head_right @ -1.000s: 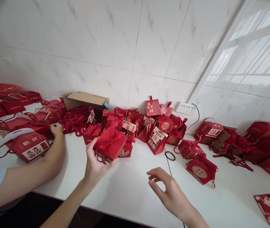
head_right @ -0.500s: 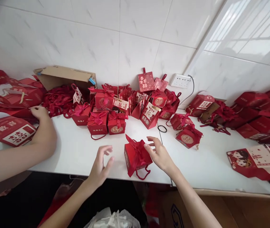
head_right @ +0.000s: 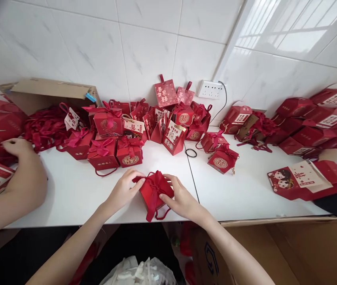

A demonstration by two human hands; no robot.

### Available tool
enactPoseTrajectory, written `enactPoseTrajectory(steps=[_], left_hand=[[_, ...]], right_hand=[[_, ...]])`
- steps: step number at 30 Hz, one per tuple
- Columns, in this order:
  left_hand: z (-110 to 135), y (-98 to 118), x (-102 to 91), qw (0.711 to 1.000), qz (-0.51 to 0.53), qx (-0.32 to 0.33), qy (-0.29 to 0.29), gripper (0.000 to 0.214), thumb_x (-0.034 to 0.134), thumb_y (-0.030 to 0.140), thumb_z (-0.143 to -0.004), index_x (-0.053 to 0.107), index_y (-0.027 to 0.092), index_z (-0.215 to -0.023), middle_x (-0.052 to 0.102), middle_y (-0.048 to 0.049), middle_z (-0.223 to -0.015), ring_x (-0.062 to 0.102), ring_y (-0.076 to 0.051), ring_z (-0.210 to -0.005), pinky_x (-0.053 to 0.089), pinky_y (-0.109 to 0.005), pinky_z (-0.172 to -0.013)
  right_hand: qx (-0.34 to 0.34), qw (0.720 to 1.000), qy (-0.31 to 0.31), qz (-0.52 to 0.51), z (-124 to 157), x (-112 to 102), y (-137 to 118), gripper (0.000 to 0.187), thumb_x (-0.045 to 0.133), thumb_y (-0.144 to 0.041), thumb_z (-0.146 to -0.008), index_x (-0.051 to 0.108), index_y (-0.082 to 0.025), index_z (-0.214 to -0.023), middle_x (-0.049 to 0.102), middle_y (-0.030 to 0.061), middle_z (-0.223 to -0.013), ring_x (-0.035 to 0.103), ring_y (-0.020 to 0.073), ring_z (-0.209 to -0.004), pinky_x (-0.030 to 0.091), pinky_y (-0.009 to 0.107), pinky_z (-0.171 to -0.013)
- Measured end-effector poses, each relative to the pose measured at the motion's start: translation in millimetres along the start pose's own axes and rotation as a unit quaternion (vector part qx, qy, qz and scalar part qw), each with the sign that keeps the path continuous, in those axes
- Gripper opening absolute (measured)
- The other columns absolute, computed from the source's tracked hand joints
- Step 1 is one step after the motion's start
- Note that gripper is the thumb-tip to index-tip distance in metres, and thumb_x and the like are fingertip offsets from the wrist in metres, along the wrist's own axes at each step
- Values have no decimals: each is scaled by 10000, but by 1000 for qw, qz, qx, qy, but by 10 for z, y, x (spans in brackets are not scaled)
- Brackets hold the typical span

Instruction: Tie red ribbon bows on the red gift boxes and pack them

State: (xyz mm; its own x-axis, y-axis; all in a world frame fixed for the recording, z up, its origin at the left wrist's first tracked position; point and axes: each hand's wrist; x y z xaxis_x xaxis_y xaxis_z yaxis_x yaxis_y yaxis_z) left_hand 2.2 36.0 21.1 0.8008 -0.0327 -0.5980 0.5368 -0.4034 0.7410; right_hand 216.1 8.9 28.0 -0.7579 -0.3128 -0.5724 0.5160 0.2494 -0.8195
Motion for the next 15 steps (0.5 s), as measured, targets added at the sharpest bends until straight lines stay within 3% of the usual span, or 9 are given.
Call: enactPoseTrajectory(steps=[4,7,10,15], left_hand=[[203,104,-86,995,22,-101,11,160,463,302,-833,582,196,-839,620,-16,-839,588,-152,-784,486,-227,-611],[326,201,-157,984,12,-179,11,224,471,381,-827,571,188,-772,602,11,-726,543,-118,-611,418,-195,-493],[423,294,-201,975,8,-221,-11,313,442,420,-844,542,183,-666,561,32,-610,505,-106,-541,385,-198,-494],[543,423,-186,966,29,-229,-119,387,386,392,-879,590,189,-619,638,22,-656,571,-130,-642,397,-206,-592]], right_hand=[[10,991,-71,-109,-141,-100,106,470,570,-338,-810,372,-237,-1224,506,92,-1218,540,202,-1118,465,403,-940],[26,987,-79,-137,-257,-145,138,446,627,-351,-765,435,-226,-1148,529,81,-1174,574,199,-1058,481,410,-917],[12,991,-65,-117,-345,-158,157,361,648,-350,-749,494,-221,-1049,567,57,-1098,588,194,-1006,500,415,-895],[-33,987,-81,-135,-433,-123,203,267,607,-355,-789,506,-218,-995,579,34,-1025,589,173,-987,504,378,-899]])
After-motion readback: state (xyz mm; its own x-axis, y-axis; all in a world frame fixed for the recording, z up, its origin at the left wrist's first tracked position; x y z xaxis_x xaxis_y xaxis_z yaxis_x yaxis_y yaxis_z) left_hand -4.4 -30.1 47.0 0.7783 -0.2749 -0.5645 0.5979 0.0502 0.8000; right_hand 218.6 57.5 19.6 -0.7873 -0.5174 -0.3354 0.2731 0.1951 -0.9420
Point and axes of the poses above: each hand's wrist, its own z-axis away from the middle knuckle, its own x-axis out of the palm, y = z × x
